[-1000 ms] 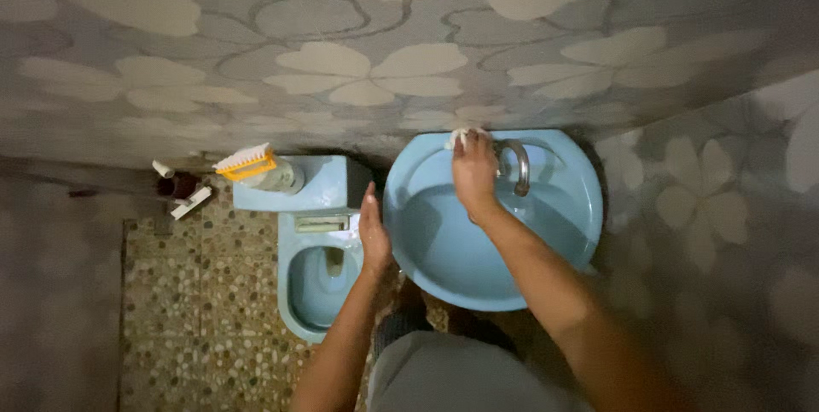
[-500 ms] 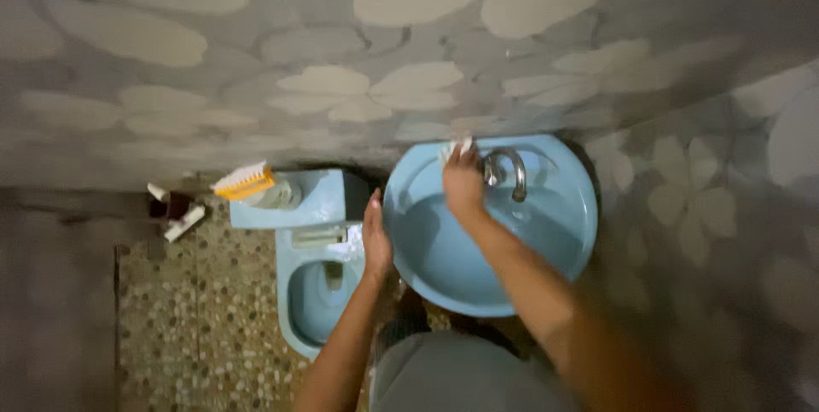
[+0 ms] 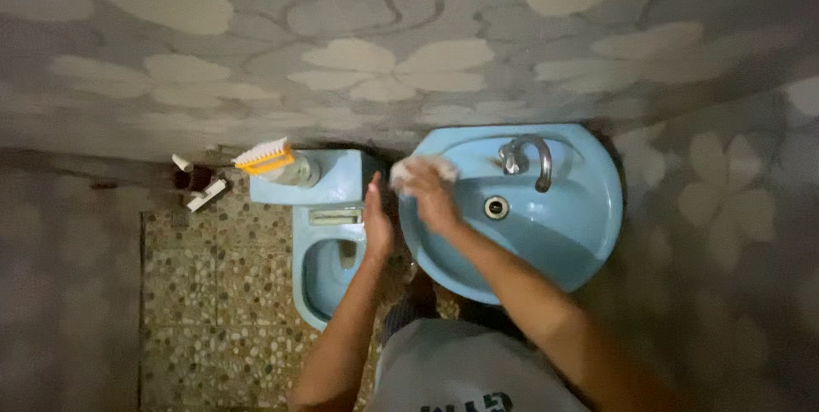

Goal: The person washes their hands under running water, then uses a cloth to wipe the faucet and the interior of the sink. They repeatedly rinse the cloth and continue scrubbing the sink basin and faucet area.

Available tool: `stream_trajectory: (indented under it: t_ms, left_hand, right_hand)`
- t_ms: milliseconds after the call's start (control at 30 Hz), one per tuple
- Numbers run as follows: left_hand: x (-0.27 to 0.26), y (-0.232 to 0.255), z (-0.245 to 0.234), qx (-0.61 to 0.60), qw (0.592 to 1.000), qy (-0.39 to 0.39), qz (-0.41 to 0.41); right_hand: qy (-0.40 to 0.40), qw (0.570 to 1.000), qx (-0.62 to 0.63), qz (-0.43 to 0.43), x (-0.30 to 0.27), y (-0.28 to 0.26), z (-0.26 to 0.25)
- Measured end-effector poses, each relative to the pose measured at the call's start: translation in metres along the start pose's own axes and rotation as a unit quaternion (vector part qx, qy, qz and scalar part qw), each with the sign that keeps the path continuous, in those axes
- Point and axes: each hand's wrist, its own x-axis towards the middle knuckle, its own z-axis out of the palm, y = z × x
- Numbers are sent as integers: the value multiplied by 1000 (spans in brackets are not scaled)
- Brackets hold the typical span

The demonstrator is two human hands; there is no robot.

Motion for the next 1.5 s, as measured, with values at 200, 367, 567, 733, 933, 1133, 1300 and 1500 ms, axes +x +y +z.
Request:
stream_trajectory:
  t_ms: [200,367,567,733,933,1133,1300,1500]
  left_hand:
    - [-7,4,-3,90,994,42,40]
    - [-38,8,20,74,997,23,19]
    - [-74,-15,57,170,983,-10,71]
    - [-99,-22,74,145,984,-26,96]
    - [-105,-21,72,205,972,-10,114]
    - [-99,-21,64,176,977,8,124]
    - [-100,-12,65,179,976,13,123]
    - [-100,-5,79,208,968,5,137]
  right_hand:
    - [-118,983,100,-99,-93,-44,-7]
    - [-121,970,208,-19,-175,-44,-48]
    - [-174,967,175,-57,-229,-3,-116]
    - [-215,970,106,-25,-251,65,-187]
    - [-203,979,-27,18,-242,92,-247]
    - [-256,961,35,95,-239,20,-170]
    - [-177,963,188,74,-176,-30,-50]
    - [-207,959,173,84,-164,-31,-54]
